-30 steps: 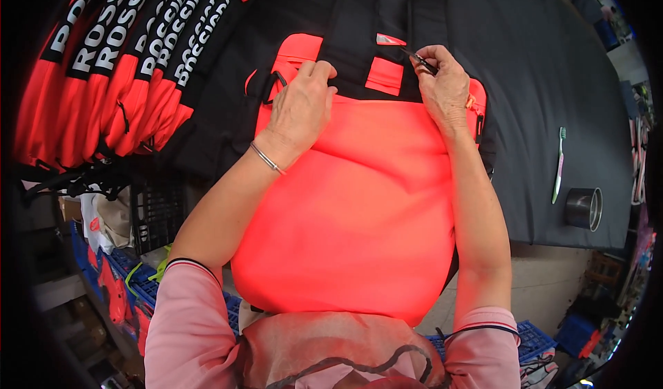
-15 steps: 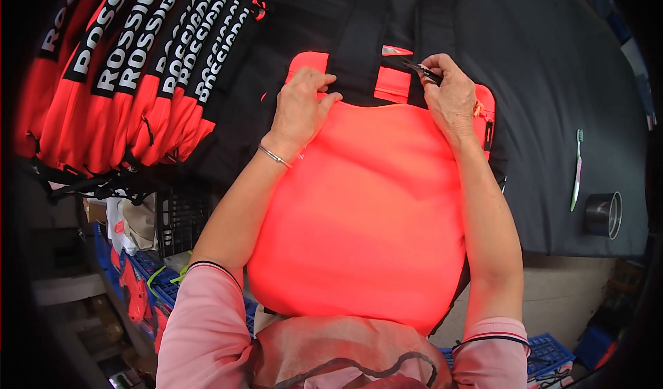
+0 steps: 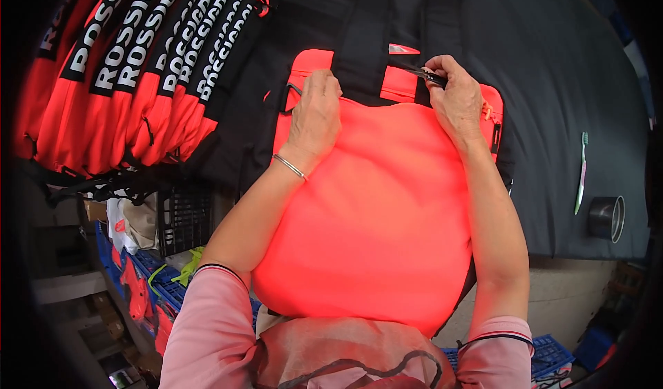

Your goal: Trimming loose threads and cleaning a backpack using snips and a brush on a factory assembly line.

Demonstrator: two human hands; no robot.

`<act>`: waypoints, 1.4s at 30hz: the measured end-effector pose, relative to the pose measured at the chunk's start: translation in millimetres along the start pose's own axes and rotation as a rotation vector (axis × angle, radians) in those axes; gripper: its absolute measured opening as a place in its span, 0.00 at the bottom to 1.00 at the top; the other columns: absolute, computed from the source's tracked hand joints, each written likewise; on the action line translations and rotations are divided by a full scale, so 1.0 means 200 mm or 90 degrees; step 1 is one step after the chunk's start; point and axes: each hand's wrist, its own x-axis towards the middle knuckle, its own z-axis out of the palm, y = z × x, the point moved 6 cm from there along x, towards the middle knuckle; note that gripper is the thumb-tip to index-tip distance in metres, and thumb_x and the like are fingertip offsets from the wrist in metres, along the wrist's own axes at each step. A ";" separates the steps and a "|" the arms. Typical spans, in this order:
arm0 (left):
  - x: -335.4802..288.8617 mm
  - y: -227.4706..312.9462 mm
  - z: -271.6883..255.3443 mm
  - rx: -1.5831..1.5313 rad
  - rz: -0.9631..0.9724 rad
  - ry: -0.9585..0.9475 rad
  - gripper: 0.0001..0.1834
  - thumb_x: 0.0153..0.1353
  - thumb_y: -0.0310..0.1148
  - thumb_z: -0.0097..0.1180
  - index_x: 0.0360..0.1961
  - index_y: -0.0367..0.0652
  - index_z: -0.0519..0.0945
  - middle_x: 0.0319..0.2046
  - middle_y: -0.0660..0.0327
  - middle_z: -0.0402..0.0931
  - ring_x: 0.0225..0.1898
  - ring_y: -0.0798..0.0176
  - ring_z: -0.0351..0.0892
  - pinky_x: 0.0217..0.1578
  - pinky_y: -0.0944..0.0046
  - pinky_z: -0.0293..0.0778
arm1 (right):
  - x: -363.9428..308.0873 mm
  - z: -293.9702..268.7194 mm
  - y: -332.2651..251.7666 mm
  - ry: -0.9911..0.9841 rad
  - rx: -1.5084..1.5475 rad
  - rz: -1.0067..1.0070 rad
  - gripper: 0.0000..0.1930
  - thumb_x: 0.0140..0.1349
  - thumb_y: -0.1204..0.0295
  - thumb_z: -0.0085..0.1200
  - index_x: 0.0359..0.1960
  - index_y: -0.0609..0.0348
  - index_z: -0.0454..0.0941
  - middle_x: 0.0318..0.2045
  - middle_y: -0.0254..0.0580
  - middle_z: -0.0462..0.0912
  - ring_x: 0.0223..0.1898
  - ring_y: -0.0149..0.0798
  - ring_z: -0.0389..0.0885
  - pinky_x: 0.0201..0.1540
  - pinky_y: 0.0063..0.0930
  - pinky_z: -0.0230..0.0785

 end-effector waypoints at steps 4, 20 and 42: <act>0.02 0.06 -0.05 0.214 0.032 0.066 0.05 0.59 0.26 0.56 0.35 0.40 0.73 0.38 0.58 0.70 0.46 0.53 0.70 0.46 0.55 0.66 | -0.01 0.02 -0.02 -0.019 -0.054 -0.032 0.11 0.56 0.73 0.62 0.41 0.54 0.80 0.35 0.37 0.84 0.39 0.42 0.82 0.39 0.38 0.73; -0.01 -0.05 -0.01 0.066 -0.087 0.024 0.06 0.58 0.27 0.58 0.35 0.41 0.74 0.37 0.57 0.71 0.43 0.52 0.69 0.45 0.54 0.64 | -0.04 0.36 -0.37 -0.127 -0.162 -0.410 0.10 0.57 0.67 0.64 0.35 0.55 0.76 0.28 0.34 0.77 0.34 0.39 0.73 0.41 0.34 0.66; -0.10 -0.01 -0.21 -0.081 0.072 -0.107 0.08 0.55 0.23 0.57 0.35 0.40 0.71 0.38 0.56 0.75 0.41 0.54 0.74 0.43 0.57 0.66 | 0.04 0.11 -0.17 -0.016 0.148 -0.023 0.18 0.57 0.65 0.69 0.44 0.59 0.77 0.32 0.37 0.83 0.31 0.30 0.80 0.32 0.27 0.72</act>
